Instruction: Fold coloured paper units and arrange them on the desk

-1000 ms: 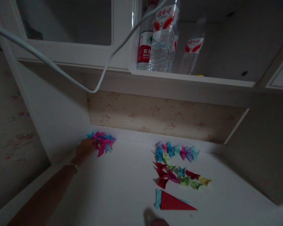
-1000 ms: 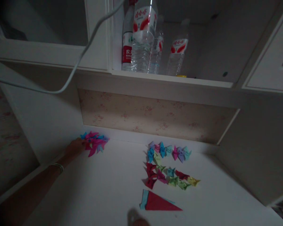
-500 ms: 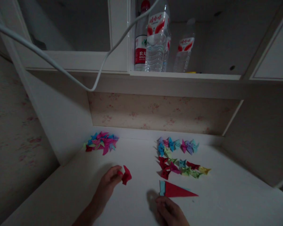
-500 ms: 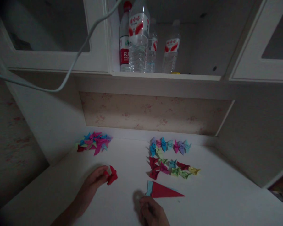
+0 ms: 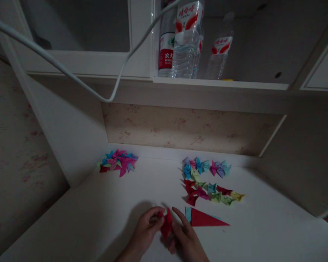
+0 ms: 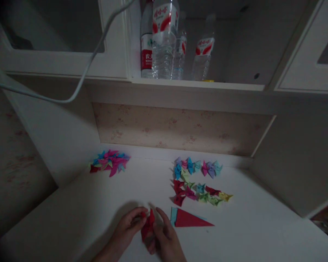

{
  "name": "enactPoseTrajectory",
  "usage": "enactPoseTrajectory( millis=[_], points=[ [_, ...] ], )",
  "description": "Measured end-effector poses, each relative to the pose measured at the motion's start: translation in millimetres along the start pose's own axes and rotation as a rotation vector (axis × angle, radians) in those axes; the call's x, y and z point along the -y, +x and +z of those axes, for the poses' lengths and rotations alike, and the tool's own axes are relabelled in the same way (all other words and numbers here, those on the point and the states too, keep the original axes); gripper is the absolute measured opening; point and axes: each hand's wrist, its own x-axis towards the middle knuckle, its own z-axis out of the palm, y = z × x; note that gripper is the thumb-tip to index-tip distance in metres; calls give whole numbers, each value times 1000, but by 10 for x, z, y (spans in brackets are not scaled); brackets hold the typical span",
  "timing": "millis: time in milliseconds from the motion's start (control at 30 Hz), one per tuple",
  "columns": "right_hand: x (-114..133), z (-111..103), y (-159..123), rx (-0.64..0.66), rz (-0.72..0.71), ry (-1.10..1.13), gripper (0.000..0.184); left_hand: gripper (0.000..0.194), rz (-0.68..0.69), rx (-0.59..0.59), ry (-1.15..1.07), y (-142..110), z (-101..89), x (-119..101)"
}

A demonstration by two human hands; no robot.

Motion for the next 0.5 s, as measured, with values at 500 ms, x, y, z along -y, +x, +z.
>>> enactPoseTrajectory(
  millis=[500],
  points=[
    [54, -42, -17, -33, -73, 95, 39, 38, 26, 143, -55, -70, -35, -22]
  ],
)
